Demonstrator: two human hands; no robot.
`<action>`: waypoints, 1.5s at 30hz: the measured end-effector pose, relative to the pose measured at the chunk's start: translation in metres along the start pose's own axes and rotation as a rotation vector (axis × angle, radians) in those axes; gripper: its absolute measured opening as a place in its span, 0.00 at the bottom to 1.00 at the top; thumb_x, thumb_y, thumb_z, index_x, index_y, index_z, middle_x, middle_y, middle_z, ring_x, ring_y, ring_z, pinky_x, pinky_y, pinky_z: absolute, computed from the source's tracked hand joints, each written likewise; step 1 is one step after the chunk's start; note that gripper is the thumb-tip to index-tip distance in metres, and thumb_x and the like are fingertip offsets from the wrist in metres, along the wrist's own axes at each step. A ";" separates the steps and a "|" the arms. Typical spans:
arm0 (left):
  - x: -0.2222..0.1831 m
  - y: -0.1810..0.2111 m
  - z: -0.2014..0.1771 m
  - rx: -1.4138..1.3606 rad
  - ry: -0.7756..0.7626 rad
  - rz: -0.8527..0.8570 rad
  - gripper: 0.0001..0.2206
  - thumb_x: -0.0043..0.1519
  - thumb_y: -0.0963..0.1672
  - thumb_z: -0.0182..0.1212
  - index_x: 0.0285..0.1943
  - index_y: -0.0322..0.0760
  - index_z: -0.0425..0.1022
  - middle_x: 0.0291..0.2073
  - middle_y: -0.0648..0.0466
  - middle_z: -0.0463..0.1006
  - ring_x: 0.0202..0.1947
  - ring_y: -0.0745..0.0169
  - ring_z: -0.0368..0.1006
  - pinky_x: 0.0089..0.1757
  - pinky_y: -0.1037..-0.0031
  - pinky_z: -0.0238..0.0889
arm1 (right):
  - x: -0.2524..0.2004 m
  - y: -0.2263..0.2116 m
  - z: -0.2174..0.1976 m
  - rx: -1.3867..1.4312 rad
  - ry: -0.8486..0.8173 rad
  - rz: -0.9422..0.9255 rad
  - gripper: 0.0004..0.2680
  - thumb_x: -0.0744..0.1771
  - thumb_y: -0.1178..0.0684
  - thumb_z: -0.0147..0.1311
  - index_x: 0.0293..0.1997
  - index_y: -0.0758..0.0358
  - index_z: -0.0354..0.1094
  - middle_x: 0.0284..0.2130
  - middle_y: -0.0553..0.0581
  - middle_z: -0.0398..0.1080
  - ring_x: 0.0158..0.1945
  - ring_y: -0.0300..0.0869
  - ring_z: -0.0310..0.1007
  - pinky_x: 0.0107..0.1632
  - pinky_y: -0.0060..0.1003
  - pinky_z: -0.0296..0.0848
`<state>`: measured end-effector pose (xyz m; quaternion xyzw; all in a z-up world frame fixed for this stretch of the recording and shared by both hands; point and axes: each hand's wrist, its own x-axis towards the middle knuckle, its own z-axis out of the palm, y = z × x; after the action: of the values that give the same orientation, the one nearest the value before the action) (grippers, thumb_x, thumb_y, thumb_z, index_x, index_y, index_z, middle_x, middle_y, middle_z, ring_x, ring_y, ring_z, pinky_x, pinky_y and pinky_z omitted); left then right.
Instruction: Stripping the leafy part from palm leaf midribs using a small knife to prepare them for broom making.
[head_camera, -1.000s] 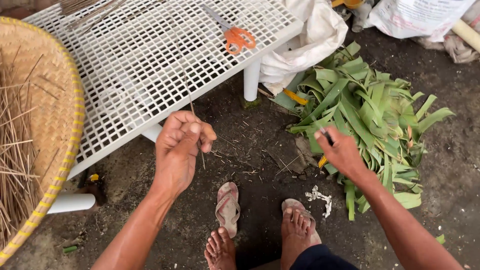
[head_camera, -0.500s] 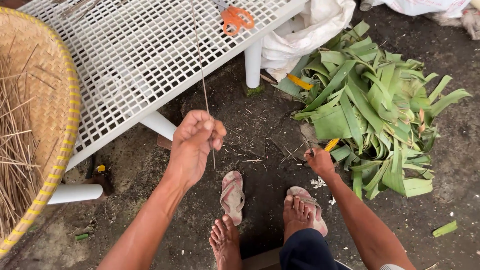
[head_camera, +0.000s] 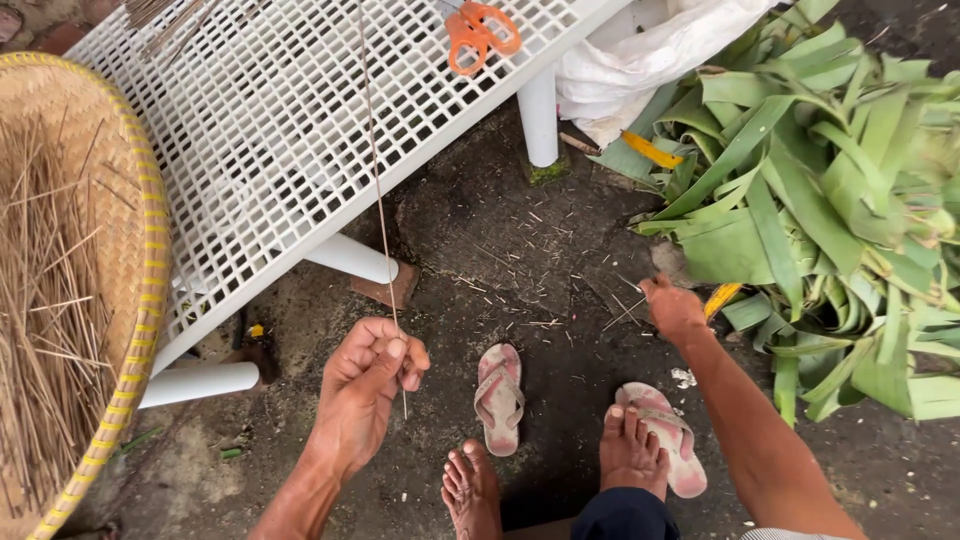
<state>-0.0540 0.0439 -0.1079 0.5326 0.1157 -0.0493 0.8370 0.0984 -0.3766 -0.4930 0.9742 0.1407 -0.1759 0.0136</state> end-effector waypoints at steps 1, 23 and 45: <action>0.001 -0.001 0.000 0.010 0.005 -0.006 0.02 0.68 0.39 0.55 0.45 0.34 0.72 0.31 0.46 0.79 0.29 0.64 0.67 0.33 0.73 0.62 | 0.003 -0.002 -0.004 0.012 -0.005 -0.003 0.12 0.66 0.58 0.48 0.55 0.53 0.62 0.65 0.59 0.64 0.41 0.57 0.82 0.39 0.50 0.83; -0.004 0.010 0.013 -0.124 0.049 -0.039 0.01 0.67 0.38 0.57 0.41 0.33 0.71 0.30 0.47 0.80 0.26 0.66 0.70 0.32 0.75 0.66 | 0.033 0.016 0.085 -0.050 -0.065 0.044 0.07 0.70 0.48 0.43 0.52 0.37 0.62 0.57 0.46 0.68 0.47 0.45 0.84 0.50 0.44 0.82; 0.007 -0.006 0.046 -0.175 0.185 -0.069 0.05 0.69 0.41 0.53 0.51 0.36 0.68 0.22 0.53 0.67 0.20 0.71 0.59 0.26 0.81 0.58 | -0.025 -0.037 -0.072 1.010 0.170 -0.017 0.08 0.69 0.49 0.57 0.52 0.48 0.75 0.41 0.67 0.78 0.50 0.62 0.77 0.56 0.54 0.73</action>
<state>-0.0421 0.0003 -0.0961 0.4553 0.2146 -0.0184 0.8639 0.0905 -0.3425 -0.4159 0.8690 0.0465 -0.1424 -0.4716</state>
